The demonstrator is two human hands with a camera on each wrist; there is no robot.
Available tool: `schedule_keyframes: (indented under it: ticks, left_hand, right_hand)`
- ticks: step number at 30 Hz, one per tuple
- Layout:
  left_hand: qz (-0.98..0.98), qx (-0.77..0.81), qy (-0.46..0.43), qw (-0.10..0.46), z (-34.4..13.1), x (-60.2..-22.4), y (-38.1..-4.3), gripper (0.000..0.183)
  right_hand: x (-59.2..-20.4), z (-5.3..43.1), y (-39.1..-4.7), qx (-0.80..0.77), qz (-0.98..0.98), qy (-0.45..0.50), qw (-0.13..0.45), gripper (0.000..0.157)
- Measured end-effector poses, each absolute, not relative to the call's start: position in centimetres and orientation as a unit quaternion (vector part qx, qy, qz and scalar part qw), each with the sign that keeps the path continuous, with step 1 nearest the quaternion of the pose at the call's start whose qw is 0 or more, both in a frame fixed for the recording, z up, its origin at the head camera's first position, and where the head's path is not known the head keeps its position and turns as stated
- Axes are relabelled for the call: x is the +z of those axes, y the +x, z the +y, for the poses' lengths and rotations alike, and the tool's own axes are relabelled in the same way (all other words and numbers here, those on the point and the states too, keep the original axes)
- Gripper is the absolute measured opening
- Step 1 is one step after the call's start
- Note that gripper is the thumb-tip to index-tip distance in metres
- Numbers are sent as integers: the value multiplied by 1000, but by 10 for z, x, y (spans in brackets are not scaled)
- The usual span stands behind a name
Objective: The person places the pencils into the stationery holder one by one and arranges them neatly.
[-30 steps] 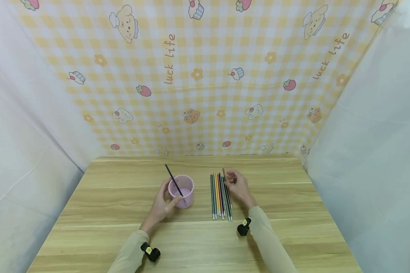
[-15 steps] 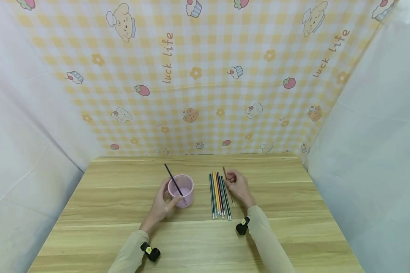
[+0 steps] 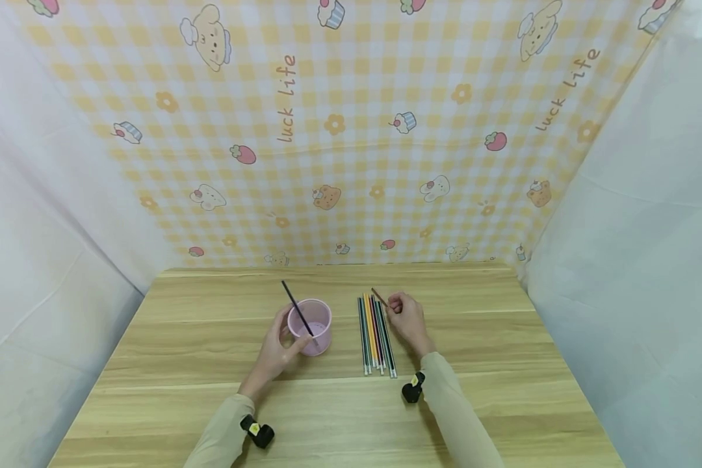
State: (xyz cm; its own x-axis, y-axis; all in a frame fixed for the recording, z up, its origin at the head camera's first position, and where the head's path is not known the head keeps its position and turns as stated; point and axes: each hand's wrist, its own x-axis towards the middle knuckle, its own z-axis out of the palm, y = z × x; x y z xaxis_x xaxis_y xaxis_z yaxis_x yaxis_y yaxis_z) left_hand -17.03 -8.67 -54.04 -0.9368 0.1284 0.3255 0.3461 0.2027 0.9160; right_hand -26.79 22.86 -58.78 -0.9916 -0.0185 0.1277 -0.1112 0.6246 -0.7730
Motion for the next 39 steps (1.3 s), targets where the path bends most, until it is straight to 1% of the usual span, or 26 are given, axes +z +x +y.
schedule_keyframes:
  ticks: [15, 21, 24, 28, 32, 39]
  left_hand:
    - [-775, -608, -152, 85, -86, -536, -168, 76]
    - [-775, -610, -144, 85, -86, -535, -167, 76]
    - [-775, -609, -146, 88, -86, -534, -166, 76]
    - [-773, -612, -146, 86, -86, -534, -166, 76]
    - [-769, -616, -145, 84, -87, -535, -166, 76]
    - [-769, -615, -151, 89, -87, -536, -167, 75]
  right_hand:
    - [-578, 226, -264, 453, -890, 31, 36, 21]
    - [-568, 225, -262, 467, -881, 60, 39, 25]
    - [-560, 223, -263, 474, -876, 72, 47, 26]
    - [-548, 218, -263, 466, -875, 101, 84, 23]
    - [-535, 212, -262, 469, -869, 119, 106, 21]
    - [-510, 201, -257, 490, -858, 117, 97, 22]
